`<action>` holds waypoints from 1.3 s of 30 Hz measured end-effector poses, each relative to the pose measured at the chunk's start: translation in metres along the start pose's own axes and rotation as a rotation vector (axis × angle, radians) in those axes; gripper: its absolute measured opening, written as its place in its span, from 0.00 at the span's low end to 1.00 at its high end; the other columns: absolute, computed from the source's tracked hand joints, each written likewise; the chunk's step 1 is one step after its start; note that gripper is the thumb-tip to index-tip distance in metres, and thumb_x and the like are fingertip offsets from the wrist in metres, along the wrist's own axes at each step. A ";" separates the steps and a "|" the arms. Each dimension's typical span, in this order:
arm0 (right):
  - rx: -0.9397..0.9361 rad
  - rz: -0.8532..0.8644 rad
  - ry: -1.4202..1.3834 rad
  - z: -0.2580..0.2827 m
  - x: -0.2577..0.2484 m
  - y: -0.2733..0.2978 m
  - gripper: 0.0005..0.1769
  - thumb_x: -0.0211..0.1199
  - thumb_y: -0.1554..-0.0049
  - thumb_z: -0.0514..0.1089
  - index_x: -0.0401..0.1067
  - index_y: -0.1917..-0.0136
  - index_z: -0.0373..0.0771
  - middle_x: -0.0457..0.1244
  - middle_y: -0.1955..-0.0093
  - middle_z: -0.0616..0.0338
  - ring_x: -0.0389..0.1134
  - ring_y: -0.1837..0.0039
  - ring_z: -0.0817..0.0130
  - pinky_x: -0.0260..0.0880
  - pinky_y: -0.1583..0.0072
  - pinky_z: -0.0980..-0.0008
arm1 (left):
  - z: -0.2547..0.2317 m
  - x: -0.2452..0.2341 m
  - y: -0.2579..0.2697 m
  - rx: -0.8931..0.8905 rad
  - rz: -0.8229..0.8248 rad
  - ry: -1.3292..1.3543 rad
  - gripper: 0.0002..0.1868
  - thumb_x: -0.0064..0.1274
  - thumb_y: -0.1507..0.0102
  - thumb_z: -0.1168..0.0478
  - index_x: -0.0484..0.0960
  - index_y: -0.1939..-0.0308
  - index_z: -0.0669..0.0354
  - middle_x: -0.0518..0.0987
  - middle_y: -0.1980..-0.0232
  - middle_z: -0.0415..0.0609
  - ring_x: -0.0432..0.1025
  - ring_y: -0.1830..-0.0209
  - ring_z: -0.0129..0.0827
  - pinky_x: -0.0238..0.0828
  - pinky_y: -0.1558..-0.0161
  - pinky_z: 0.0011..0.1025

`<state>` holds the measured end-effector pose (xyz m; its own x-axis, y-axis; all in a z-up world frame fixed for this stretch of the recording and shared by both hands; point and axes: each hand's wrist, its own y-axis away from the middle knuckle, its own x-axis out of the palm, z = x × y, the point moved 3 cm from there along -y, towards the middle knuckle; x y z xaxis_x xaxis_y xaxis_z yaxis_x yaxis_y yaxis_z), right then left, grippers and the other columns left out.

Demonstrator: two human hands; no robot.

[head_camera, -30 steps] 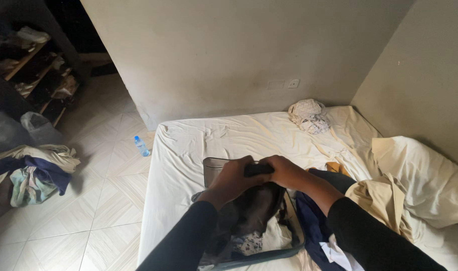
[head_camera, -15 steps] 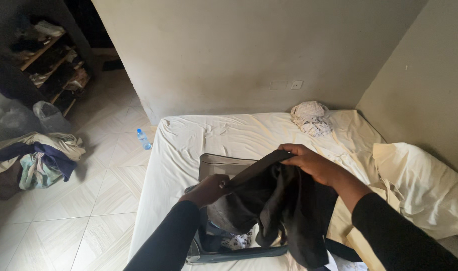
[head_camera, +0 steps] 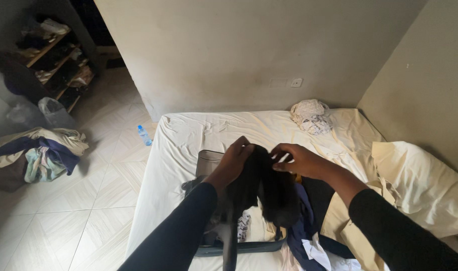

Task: The person unpacks a suitcase placed on a bed, removing various clothing items one by one. They take out a white shirt, a yellow shirt, a black shirt, a beige shirt, a dark shirt, a striped shirt, and a pair of jeans, placing each item on the bed beside the suitcase.

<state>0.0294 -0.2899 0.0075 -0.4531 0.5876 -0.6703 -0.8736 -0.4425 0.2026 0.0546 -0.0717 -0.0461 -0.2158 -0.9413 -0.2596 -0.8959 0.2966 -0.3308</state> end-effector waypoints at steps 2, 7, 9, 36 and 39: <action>-0.067 -0.004 -0.054 0.006 0.008 -0.004 0.23 0.69 0.47 0.51 0.73 0.40 0.40 0.70 0.41 0.58 0.72 0.36 0.65 0.70 0.34 0.63 | -0.007 0.010 0.000 -0.037 0.055 0.012 0.14 0.48 0.30 0.55 0.73 0.57 0.65 0.78 0.65 0.53 0.72 0.63 0.35 0.70 0.56 0.34; -0.347 -0.034 0.070 0.022 0.025 -0.009 0.42 0.75 0.52 0.51 0.61 0.31 0.34 0.61 0.29 0.47 0.59 0.25 0.56 0.58 0.28 0.58 | -0.003 0.009 0.001 -0.117 0.063 0.130 0.14 0.50 0.30 0.55 0.76 0.57 0.65 0.77 0.66 0.49 0.68 0.62 0.30 0.69 0.57 0.32; -0.346 -0.109 0.113 0.028 0.034 -0.008 0.46 0.76 0.51 0.55 0.60 0.29 0.32 0.53 0.24 0.43 0.54 0.23 0.53 0.55 0.28 0.57 | 0.002 0.004 -0.004 -0.223 0.011 0.186 0.15 0.51 0.31 0.53 0.77 0.58 0.64 0.77 0.67 0.47 0.67 0.64 0.29 0.68 0.60 0.32; 0.076 -0.472 -0.729 0.021 0.023 -0.067 0.21 0.64 0.42 0.55 0.78 0.52 0.34 0.69 0.60 0.61 0.68 0.60 0.73 0.69 0.55 0.70 | -0.066 0.002 0.034 -0.105 0.069 -0.275 0.26 0.56 0.40 0.51 0.73 0.45 0.65 0.81 0.66 0.61 0.78 0.64 0.51 0.73 0.62 0.44; 0.088 -0.466 -0.701 0.016 0.016 -0.072 0.26 0.61 0.39 0.60 0.77 0.54 0.32 0.68 0.61 0.61 0.66 0.60 0.74 0.68 0.55 0.70 | -0.049 -0.001 0.032 -0.047 -0.020 -0.281 0.18 0.55 0.35 0.54 0.78 0.50 0.67 0.82 0.58 0.64 0.77 0.54 0.55 0.71 0.57 0.43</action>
<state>0.0823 -0.2372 -0.0065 -0.0236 0.9940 -0.1067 -0.9959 -0.0140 0.0897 0.0074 -0.0697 -0.0119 -0.0877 -0.8634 -0.4968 -0.9175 0.2643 -0.2973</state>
